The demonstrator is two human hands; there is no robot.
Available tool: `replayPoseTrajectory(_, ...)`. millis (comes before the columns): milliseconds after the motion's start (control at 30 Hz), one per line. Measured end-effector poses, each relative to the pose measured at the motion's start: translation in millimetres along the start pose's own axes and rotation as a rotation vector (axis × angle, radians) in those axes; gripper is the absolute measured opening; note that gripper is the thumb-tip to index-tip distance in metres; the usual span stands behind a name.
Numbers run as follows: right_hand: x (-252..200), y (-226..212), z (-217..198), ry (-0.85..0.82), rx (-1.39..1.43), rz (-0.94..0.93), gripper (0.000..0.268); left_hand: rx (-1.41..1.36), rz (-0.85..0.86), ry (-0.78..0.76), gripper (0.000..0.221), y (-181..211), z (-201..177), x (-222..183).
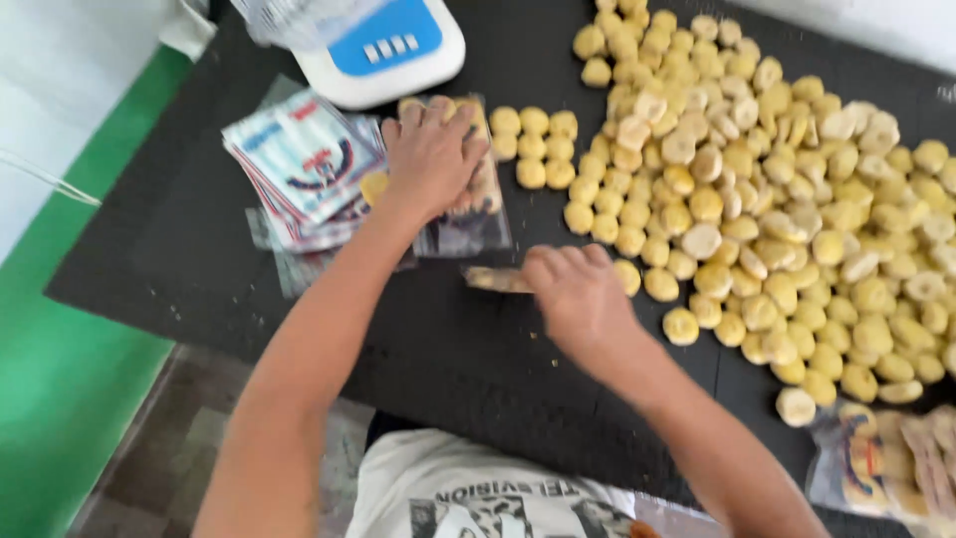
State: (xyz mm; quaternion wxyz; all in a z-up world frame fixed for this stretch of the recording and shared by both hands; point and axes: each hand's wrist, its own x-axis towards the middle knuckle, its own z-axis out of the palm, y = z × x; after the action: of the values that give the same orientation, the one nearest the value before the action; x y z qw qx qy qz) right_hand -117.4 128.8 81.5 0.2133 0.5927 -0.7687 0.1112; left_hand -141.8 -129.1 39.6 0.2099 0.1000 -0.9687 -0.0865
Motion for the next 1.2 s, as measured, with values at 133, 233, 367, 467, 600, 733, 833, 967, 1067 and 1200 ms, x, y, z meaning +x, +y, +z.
replayPoseTrajectory(133,29.5,45.8,-25.6,-0.103,0.19,0.106,0.014,0.039,-0.263,-0.259,0.055,-1.8,8.1,21.1)
replayPoseTrajectory(233,56.6,85.6,-20.2,-0.091,0.01,0.119,0.011,0.037,-0.255,-0.252,0.059,-1.3,24.2,16.0)
replayPoseTrajectory(367,104.9,126.5,14.0,-0.09,-0.222,0.129,0.008,0.036,-0.203,-0.253,0.056,-3.7,26.3,8.2)
replayPoseTrajectory(467,152.5,142.9,69.0,0.089,-0.28,-0.042,0.013,0.078,-0.176,-0.274,0.062,-2.6,29.4,-1.9)
replayPoseTrajectory(600,182.9,131.2,163.7,0.261,-0.308,-0.171,0.009,0.104,0.043,0.219,0.05,-2.9,28.6,-24.6)
replayPoseTrajectory(733,163.7,104.7,198.8,0.183,-0.211,-0.187,0.009,0.103,0.215,0.212,0.028,-45.6,42.5,-56.9)
replayPoseTrajectory(833,145.7,78.7,148.4,0.199,-0.08,-0.084,0.029,0.409,0.029,0.147,0.013,-81.6,-18.0,-73.4)
replayPoseTrajectory(967,104.3,37.9,88.6,0.175,-0.031,-0.061,0.03,0.468,-0.103,0.077,0.054,-112.2,-1.7,-90.1)
replayPoseTrajectory(1067,65.7,14.3,62.3,0.127,0.136,-0.046,0.015,0.609,-0.016,0.184,0.016,-104.0,5.9,-90.5)
replayPoseTrajectory(1200,20.6,-13.7,60.0,0.132,0.217,-0.004,0.013,0.708,0.153,0.181,0.013,-94.5,5.0,-89.8)
